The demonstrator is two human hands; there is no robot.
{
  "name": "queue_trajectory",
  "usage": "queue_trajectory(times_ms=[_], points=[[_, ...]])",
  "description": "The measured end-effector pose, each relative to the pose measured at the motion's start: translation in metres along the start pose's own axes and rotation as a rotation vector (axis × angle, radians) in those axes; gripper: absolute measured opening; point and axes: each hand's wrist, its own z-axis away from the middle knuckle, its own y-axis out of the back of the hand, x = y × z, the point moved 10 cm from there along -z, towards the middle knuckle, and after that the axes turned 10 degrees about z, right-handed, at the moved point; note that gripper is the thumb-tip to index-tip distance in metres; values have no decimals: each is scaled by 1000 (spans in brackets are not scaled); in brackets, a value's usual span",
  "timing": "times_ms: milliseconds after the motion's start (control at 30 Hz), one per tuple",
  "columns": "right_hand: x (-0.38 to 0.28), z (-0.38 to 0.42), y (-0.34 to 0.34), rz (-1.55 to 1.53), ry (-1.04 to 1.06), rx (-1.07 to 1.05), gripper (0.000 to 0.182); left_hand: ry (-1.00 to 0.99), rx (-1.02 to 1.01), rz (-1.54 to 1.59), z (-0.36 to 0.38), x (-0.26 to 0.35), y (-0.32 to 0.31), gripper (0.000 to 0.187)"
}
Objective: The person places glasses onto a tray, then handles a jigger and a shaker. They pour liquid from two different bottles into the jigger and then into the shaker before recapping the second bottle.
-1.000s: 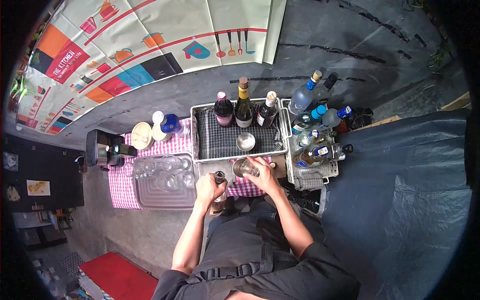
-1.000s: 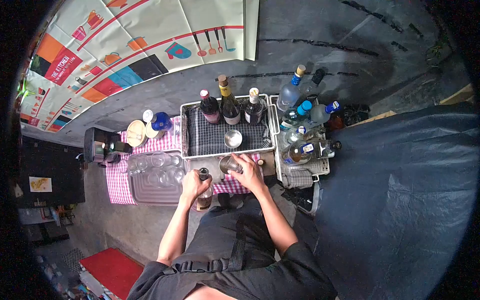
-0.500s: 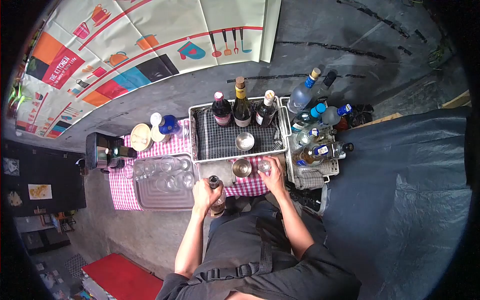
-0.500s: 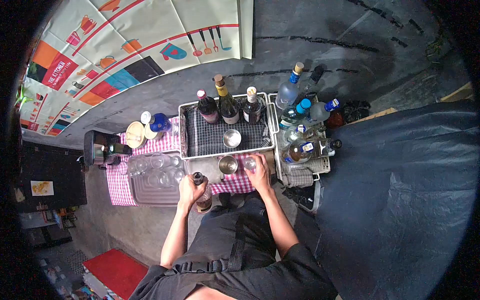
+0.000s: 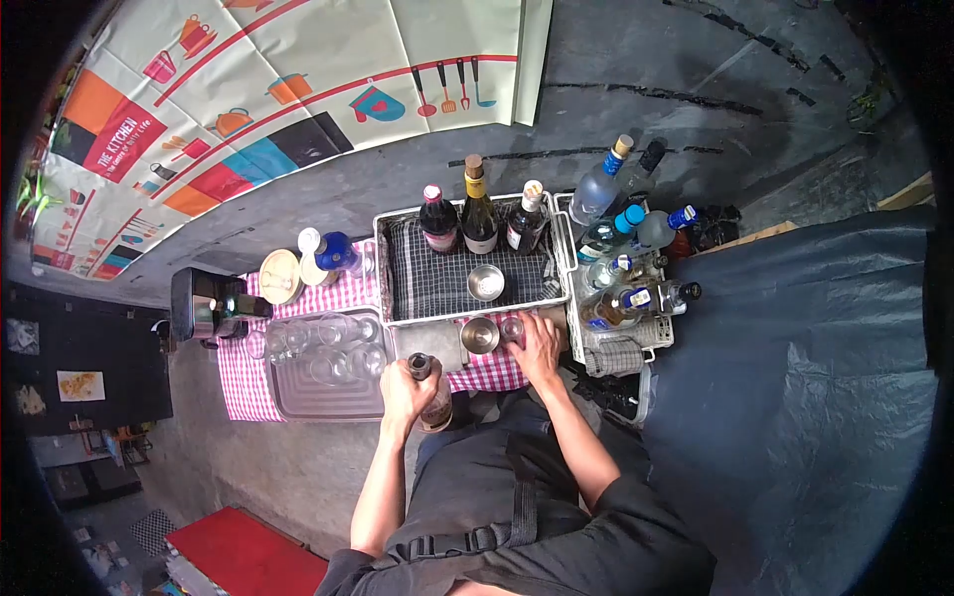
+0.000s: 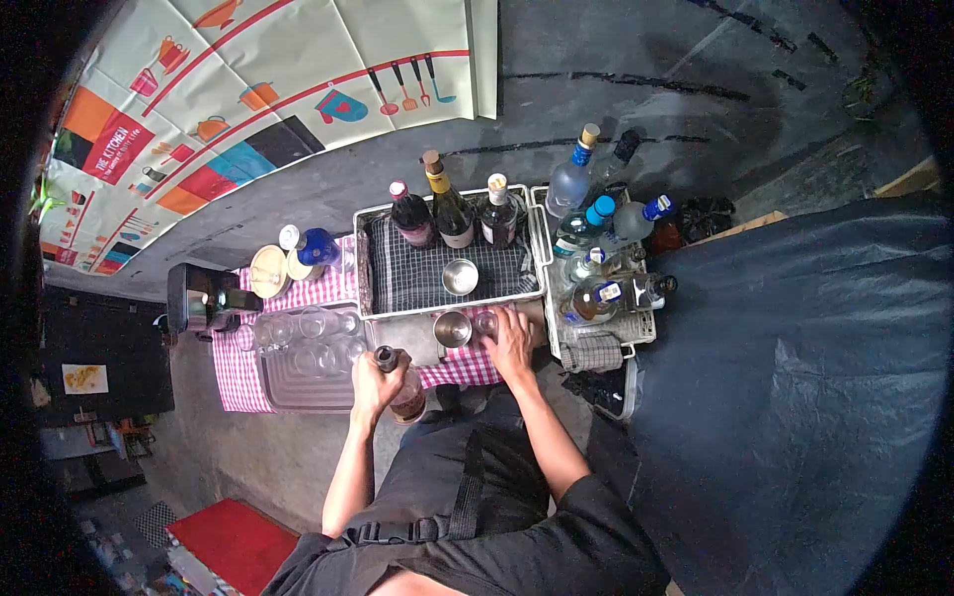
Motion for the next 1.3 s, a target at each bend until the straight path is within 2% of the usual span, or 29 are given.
queue_trajectory(times_ms=[33,100,267,333,400,467,533,600,633,667,733,833,900,933,1000,1033,1200,1300], points=[[4,2,0,0,1,3,61,-4,-1,4,0,2,2,26],[23,11,9,-238,-11,140,53,-19,23,45,3,4,7,28],[43,14,1,-140,-75,53,51,-28,48,79,11,2,15,26],[43,9,-11,20,-60,-9,48,-27,55,111,16,2,19,24],[47,6,-19,14,-62,15,43,-59,52,158,20,0,22,21],[62,6,-27,3,-189,-29,39,-53,54,153,25,6,28,19],[60,11,-5,-106,-179,137,29,-49,59,151,28,7,31,18],[55,21,18,-296,-288,188,26,-103,87,139,34,8,35,19],[55,27,12,-532,-476,15,26,-115,87,162,36,6,35,19],[38,29,33,-465,-403,49,24,-111,90,164,38,5,35,19],[0,31,42,-987,-312,125,23,-139,48,140,40,9,31,19],[-101,25,77,-1254,-95,-149,23,-178,19,166,44,22,26,19],[-157,23,96,-1196,100,-185,24,-181,-40,178,44,29,20,21],[-173,26,95,-1132,156,-210,29,-116,-111,144,45,32,19,26],[-197,26,109,-923,284,-94,34,-119,-132,163,46,33,19,27],[-207,29,114,-786,390,-57,30,-124,-131,169,47,32,18,27],[-228,46,116,-709,398,-54,24,-257,-63,224,54,22,20,25],[-230,57,108,-732,362,14,20,-256,-98,285,61,24,25,23]])
